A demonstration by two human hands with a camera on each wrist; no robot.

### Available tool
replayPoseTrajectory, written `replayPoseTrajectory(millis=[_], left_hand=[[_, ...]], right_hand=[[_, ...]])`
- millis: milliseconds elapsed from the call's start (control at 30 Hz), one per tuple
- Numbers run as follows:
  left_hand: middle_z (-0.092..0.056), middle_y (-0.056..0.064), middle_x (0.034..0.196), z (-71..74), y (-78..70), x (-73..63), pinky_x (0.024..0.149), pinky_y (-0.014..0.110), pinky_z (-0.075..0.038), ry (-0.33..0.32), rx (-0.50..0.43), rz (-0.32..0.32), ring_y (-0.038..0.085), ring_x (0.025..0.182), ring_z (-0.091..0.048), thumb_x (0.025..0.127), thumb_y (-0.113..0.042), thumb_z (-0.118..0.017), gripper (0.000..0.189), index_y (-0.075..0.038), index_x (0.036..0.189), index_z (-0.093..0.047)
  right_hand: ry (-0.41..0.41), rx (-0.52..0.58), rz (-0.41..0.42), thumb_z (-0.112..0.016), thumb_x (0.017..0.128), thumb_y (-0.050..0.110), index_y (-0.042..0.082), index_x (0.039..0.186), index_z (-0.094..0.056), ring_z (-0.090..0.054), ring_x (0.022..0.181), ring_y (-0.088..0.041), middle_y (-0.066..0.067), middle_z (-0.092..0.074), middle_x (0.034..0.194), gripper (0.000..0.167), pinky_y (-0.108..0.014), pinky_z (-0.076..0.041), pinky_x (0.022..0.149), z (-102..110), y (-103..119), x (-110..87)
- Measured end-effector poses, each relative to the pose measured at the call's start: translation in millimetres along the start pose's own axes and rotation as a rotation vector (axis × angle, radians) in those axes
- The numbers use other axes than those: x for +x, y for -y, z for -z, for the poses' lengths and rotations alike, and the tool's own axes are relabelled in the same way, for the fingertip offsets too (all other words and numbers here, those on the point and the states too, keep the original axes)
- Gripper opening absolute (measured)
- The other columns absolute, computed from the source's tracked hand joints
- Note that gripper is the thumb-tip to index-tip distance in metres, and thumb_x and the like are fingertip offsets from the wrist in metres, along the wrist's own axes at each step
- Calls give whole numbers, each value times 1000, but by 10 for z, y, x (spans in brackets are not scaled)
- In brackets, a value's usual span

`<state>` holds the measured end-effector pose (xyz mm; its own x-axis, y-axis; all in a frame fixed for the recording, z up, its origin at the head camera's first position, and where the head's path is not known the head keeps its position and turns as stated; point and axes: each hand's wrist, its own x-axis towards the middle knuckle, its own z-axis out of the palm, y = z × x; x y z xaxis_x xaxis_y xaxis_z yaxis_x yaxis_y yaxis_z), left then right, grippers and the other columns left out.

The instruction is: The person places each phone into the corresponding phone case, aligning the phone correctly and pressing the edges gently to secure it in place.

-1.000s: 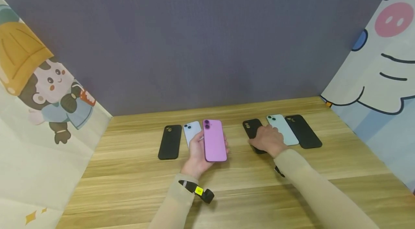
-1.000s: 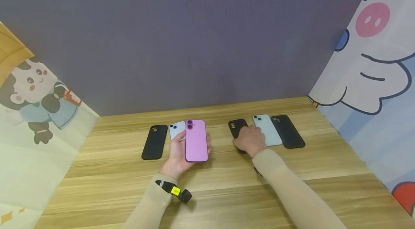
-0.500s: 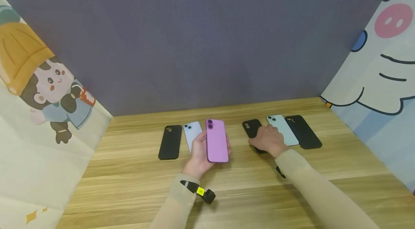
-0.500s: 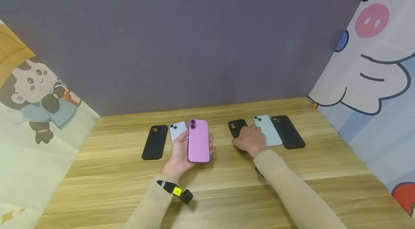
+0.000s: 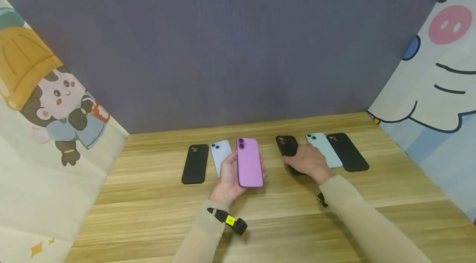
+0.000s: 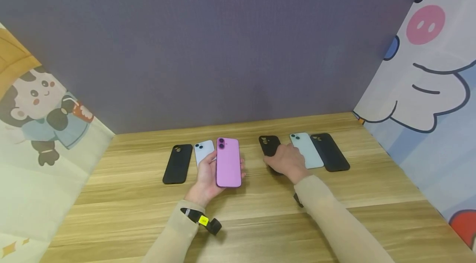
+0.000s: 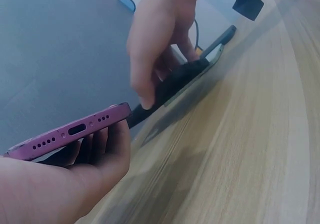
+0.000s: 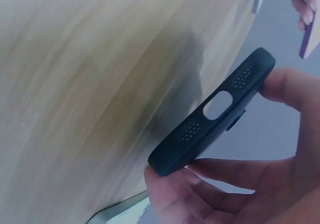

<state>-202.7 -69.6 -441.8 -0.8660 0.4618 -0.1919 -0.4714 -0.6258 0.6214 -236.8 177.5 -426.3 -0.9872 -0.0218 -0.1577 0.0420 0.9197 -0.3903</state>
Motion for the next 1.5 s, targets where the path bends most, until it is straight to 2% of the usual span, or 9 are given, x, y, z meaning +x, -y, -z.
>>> replayPoseTrajectory(millis=[100,333,533,667,867,1167,1367,1500], left_hand=[[-63,12,113,3,-1,2,90,48,-52,10,3,-3,26,100,-61,106,-44,-25,62,-8,154,-38],[-63,11,113,7,10,-3,93,49,-51,2,6,-4,26,98,-61,105,-44,-25,62,-8,155,-38],[-61,12,116,-4,13,-11,94,49,-50,30,1,0,26,100,-60,106,-45,-24,64,-8,157,-32],[-60,12,116,-8,12,-20,94,48,-50,33,-1,0,25,100,-59,106,-45,-24,64,-7,157,-31],[-60,13,116,-12,16,-18,94,48,-50,37,-7,1,26,102,-59,105,-45,-26,59,-9,149,-44],[-58,15,117,-10,26,-23,92,47,-51,30,-3,-2,27,102,-59,105,-46,-26,63,-7,155,-34],[-56,16,120,-17,29,-21,94,47,-49,28,-5,-5,27,104,-57,106,-46,-25,61,-11,154,-36],[-59,14,118,-19,38,-24,96,48,-48,-13,8,-18,27,106,-56,106,-46,-24,62,-9,153,-38]], right_hand=[[-8,37,4,-63,87,50,3,86,-69,-60,70,-26,-13,-67,86,47,-38,-47,51,11,26,-20],[-24,133,36,-63,90,54,-7,118,-65,-66,86,-29,-21,-70,108,67,-44,-54,69,35,98,-96],[-25,214,60,-63,90,55,-1,111,-68,-63,75,-22,-11,-70,95,60,-37,-50,63,58,175,-165],[-38,235,83,-63,90,54,0,110,-69,-62,74,-22,-11,-71,94,57,-35,-49,63,74,230,-208],[-70,245,100,-64,91,55,1,111,-70,-63,78,-22,-12,-72,98,58,-35,-50,65,108,318,-258],[-35,307,114,-64,91,58,4,115,-70,-64,78,-21,-12,-73,101,59,-33,-50,63,109,455,-320],[-18,352,131,-65,91,57,3,117,-70,-65,79,-21,-13,-73,102,60,-33,-52,64,100,570,-371],[-17,364,133,-66,90,59,4,118,-70,-66,80,-20,-11,-73,102,62,-33,-53,66,78,628,-403]])
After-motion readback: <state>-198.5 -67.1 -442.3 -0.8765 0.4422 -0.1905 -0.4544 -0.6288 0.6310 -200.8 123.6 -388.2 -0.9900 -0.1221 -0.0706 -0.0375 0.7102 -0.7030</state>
